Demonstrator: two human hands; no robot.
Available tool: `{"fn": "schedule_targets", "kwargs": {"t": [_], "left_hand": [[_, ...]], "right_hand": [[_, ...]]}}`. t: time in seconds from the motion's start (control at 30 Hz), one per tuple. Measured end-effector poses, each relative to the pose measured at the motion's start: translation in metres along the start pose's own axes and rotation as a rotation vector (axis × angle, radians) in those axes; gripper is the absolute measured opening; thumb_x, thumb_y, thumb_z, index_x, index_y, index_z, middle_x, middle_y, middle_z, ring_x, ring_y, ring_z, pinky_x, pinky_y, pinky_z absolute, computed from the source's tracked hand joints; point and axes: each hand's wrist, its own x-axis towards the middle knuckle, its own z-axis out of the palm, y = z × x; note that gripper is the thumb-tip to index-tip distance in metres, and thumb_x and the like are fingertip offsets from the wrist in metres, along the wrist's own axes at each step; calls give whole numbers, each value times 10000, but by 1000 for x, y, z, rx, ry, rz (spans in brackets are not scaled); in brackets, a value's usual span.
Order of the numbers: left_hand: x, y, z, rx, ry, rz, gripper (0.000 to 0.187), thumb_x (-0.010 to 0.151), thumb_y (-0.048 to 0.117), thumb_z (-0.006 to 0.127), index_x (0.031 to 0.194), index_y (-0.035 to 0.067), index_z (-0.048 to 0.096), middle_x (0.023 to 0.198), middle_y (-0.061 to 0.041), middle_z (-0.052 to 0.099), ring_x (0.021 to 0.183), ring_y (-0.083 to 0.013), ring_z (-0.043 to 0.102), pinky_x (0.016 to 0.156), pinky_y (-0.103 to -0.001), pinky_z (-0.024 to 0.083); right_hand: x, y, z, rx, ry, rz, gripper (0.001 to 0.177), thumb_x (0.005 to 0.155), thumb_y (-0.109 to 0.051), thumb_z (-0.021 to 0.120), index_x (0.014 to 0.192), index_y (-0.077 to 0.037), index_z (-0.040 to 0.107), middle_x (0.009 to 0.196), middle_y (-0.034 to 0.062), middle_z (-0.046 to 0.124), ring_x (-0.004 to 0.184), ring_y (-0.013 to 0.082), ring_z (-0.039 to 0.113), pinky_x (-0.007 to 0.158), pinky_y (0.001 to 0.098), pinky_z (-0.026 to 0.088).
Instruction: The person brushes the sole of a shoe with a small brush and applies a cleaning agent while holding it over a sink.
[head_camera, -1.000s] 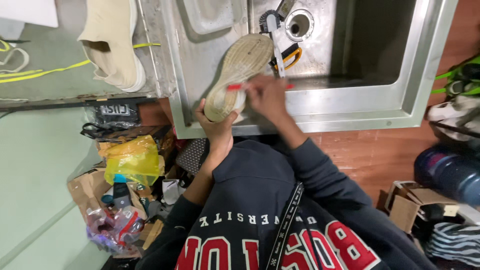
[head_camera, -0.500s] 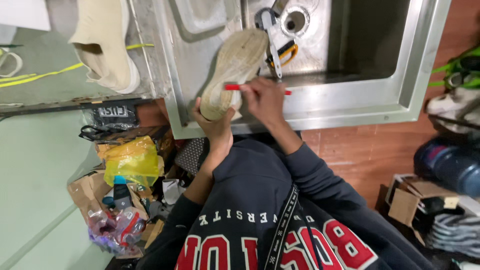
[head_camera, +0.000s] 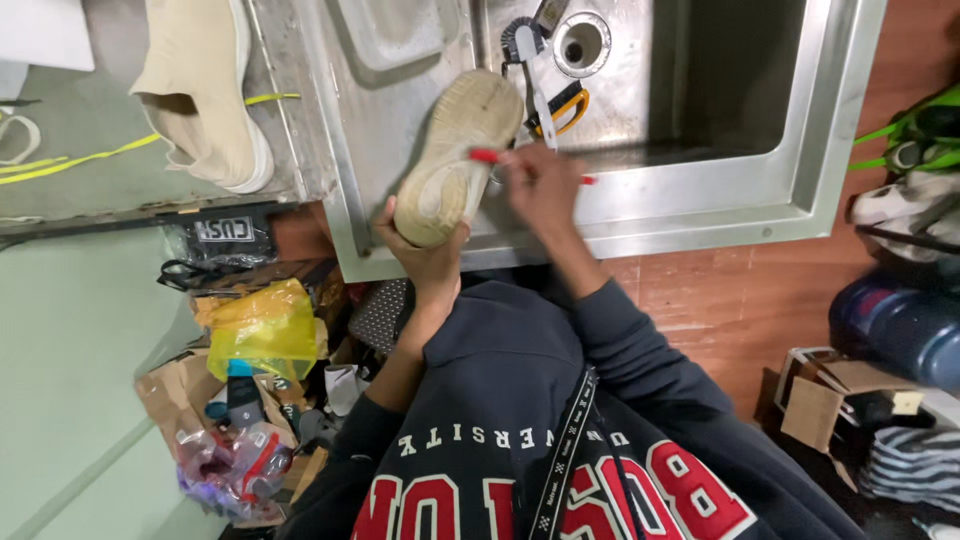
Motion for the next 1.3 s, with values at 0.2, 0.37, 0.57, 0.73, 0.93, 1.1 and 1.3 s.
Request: {"fn": "schedule_targets", "kwargs": {"t": [0.2,0.37,0.57,0.73,0.93,1.1,1.3], "left_hand": [[1,8,-1,-40,-23,16,1109,592,61,1085,1488,116,435,1370,-111,486,1300,-224,541,1124,-505,432],[1,2,-7,-8,-11,30,1150,589,139,1111,1506,92,419,1383,-131,461,1311,-227,500,1156,-500,409],[9,9,2,-2,-13,27,1122,596,40,1083,1504,82,425,1358,-129,473,1304,-237,523,1144,-521,414],[16,23,4,63,-58,199,1060,598,117,1047,1467,58,443,1372,-211,552,1344,-282,582,1196,-543,385],[28,18,-8,81,-135,363,928,619,65,971,1388,34,453,1401,-267,624,1375,-335,622,1163,-563,417],[36,22,-23,151,-223,432,967,584,187,1038,1351,41,467,1388,-262,624,1346,-343,635,1186,-505,421],[43,23,-39,117,-312,394,942,607,144,1082,1303,38,456,1392,-252,622,1342,-344,620,1179,-526,409]], "right_hand": [[3,20,-9,-110,-22,-28,222,1058,-332,704,878,-210,747,801,55,691,809,362,721,758,449,426],[3,-26,-21,-41,-44,-65,260,1067,-369,700,853,-225,737,789,38,688,806,338,734,755,421,473],[5,-26,-3,50,-8,-69,201,1034,-282,750,867,-171,767,789,101,703,809,404,730,743,462,511],[12,17,-3,-105,-21,-30,228,1054,-343,732,863,-219,732,771,36,666,780,331,716,749,425,452],[10,-7,-9,52,-16,-118,128,984,-210,787,867,-169,756,759,73,670,784,359,712,764,444,471],[8,20,12,145,-164,64,104,984,-221,741,899,-175,780,811,115,716,873,423,738,788,458,522],[14,46,14,-98,-170,-91,77,991,-347,763,933,-297,774,852,-22,720,881,282,742,812,437,445]]}}
